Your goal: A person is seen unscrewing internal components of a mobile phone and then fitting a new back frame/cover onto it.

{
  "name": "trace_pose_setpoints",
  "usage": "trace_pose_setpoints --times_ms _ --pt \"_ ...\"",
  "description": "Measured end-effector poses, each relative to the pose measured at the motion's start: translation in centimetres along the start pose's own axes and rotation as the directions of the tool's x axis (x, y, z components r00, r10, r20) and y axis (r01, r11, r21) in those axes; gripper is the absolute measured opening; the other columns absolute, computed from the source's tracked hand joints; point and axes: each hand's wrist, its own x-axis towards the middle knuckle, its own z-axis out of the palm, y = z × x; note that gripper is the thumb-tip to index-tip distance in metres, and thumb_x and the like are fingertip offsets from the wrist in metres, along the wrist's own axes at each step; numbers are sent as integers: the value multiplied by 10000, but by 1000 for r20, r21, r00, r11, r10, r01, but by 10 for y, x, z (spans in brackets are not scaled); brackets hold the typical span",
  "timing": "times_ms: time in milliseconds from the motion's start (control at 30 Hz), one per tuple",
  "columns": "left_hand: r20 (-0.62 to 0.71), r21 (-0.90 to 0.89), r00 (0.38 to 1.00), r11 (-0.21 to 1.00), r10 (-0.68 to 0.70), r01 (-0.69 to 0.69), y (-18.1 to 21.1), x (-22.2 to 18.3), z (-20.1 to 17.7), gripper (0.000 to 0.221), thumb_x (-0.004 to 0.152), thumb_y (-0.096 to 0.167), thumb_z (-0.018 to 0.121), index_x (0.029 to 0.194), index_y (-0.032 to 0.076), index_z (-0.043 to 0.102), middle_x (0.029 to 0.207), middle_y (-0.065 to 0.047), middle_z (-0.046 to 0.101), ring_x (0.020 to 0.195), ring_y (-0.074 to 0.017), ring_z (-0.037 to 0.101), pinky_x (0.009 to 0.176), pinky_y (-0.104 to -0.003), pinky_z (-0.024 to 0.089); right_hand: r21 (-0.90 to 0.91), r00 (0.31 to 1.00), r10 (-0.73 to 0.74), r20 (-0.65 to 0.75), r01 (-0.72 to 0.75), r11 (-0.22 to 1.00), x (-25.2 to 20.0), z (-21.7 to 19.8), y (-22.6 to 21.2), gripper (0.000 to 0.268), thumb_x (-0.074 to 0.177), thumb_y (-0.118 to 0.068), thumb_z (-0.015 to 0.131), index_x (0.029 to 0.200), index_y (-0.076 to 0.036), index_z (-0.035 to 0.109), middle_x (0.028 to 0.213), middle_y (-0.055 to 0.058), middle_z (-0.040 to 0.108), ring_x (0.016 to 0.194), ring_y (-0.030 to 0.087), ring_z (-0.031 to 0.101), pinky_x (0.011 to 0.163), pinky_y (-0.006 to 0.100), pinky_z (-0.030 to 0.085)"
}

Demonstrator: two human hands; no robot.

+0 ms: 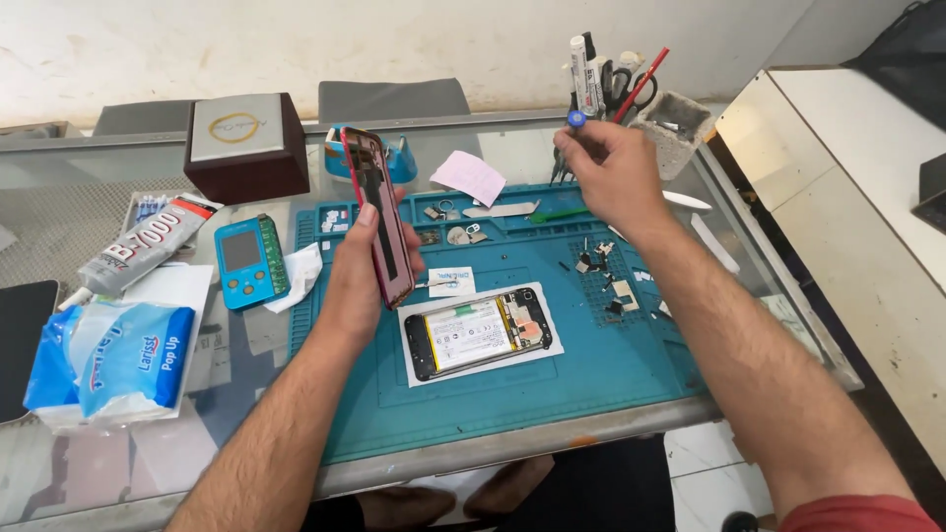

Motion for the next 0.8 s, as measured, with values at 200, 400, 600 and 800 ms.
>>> trace_pose_setpoints --times_ms 200,400,600,800 --pt "10 48 1000 999 -4 4 2 -2 0 734 1030 542 353 1465 -28 512 864 -157 684 708 -225 685 638 -354 596 -70 999 -37 40 39 997 -5 17 9 141 1036 -159 680 969 -70 768 735 27 752 630 151 718 640 304 567" --pt "16 81 1000 997 -4 3 5 -1 0 745 1025 556 351 1467 -19 520 864 -151 673 719 -226 669 653 -359 575 -88 998 -39 59 44 995 3 28 13 144 1033 -141 675 987 -44 771 752 45 759 687 200 733 642 333 556" --pt "34 114 999 993 1 -5 5 0 -1 704 1034 536 364 1430 -10 568 844 -155 677 713 -240 672 648 -365 583 -169 994 18 105 0 986 16 34 20 134 1003 -148 693 977 -45 774 754 31 765 713 200 742 657 347 566" --pt "31 165 999 986 -27 22 16 0 1 713 1019 582 346 1301 13 669 729 -150 658 658 -238 627 598 -344 525 -452 961 142 238 -20 892 11 10 -38 371 1021 -280 698 1019 84 771 835 236 772 811 341 773 634 443 644"
